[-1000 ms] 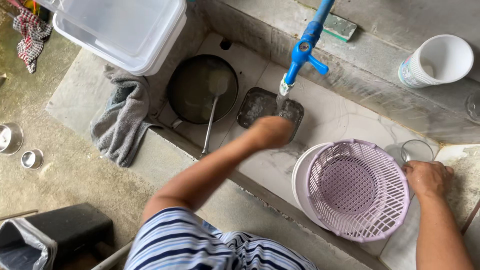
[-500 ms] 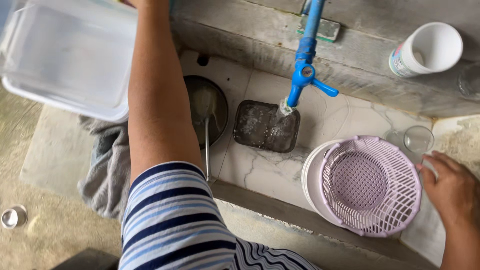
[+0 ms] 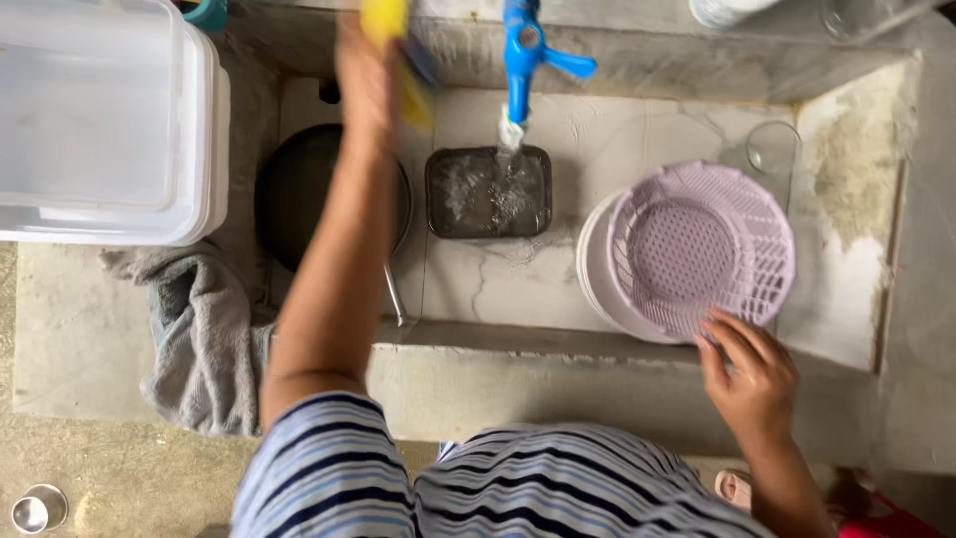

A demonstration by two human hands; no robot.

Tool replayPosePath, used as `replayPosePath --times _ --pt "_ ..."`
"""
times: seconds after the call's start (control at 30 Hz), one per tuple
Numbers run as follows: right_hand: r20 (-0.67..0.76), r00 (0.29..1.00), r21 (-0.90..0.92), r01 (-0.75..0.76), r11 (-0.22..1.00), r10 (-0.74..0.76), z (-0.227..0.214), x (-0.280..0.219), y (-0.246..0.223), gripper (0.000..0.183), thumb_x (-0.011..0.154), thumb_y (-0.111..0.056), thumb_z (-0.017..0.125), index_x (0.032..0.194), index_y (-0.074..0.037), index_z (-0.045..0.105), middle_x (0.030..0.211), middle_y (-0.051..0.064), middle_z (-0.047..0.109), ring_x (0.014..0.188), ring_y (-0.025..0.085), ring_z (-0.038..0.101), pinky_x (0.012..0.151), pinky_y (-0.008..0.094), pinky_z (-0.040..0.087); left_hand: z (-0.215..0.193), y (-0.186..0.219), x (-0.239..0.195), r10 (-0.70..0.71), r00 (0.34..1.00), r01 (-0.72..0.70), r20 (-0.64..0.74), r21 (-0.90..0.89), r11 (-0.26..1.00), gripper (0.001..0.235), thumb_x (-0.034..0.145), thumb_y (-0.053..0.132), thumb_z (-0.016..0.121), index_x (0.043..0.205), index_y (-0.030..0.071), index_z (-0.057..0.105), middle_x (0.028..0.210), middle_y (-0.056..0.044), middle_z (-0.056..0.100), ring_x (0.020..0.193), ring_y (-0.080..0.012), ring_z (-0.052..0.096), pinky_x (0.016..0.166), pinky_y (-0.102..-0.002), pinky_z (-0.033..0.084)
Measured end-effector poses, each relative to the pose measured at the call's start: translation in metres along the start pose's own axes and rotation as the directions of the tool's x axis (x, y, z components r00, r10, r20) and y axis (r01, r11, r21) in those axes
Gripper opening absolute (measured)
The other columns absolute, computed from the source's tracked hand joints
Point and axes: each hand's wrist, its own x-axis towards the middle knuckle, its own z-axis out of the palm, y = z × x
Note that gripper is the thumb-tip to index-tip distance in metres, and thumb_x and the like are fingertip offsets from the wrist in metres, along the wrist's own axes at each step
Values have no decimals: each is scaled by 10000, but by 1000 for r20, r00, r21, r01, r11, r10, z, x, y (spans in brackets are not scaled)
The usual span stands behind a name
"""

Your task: The person washes plates, glasses, cutlery, and a plastic container using a sponge and soap at a sink.

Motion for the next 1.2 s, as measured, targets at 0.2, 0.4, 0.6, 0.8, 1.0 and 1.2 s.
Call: replayPosePath --times 0.2,0.4,0.6,0.8,1.0,1.2 --pt "15 995 243 89 966 -95 22 38 -13 199 902 -105 784 1085 -34 754 1152 114 761 1056 264 735 919 362 587 81 -42 -202 -170 739 672 652 -695 255 352 900 347 614 1135 87 651 1045 -111 713 947 -284 700 853 -493 580" --pt "343 928 905 -369 214 147 161 158 -24 353 992 -134 670 1327 -33 620 1276 69 709 1142 136 677 880 249 553 61 -66 -210 -256 893 450 370 -754 479 270 868 66 738 1119 69 638 906 -84 682 703 -252 669 578 -428 553" --pt "637 764 695 -626 -352 -101 237 233 -101 329 940 -219 616 1256 -127 617 1171 90 728 1008 224 726 914 429 561 13 -91 -232 -280 947 318 156 -581 749 129 931 92 680 1010 1 723 854 -57 727 671 -168 686 559 -335 556" --pt "141 949 863 -257 434 282 223 245 -92 328 950 -76 665 1277 -45 675 1212 130 739 957 220 698 773 365 573 -15 -54 -252 -300 899 437 319 -696 570 263 829 -35 682 1078 42 649 919 -104 719 713 -249 721 615 -386 615" --pt "-265 964 884 241 401 4 125 258 -98 344 1146 -149 570 1485 -93 586 1534 104 594 1376 162 619 1117 289 548 25 -68 -249 -228 924 382 307 -772 508 578 709 -99 615 1256 83 575 1068 -99 659 907 -268 691 773 -424 615" --pt "-25 993 844 -43 534 118 100 239 -132 339 1037 -228 659 1365 -145 666 1342 82 738 1214 135 743 1018 276 603 32 -15 -246 -194 825 565 530 -779 272 452 841 122 669 1284 91 586 1132 -87 677 993 -257 681 837 -417 585"
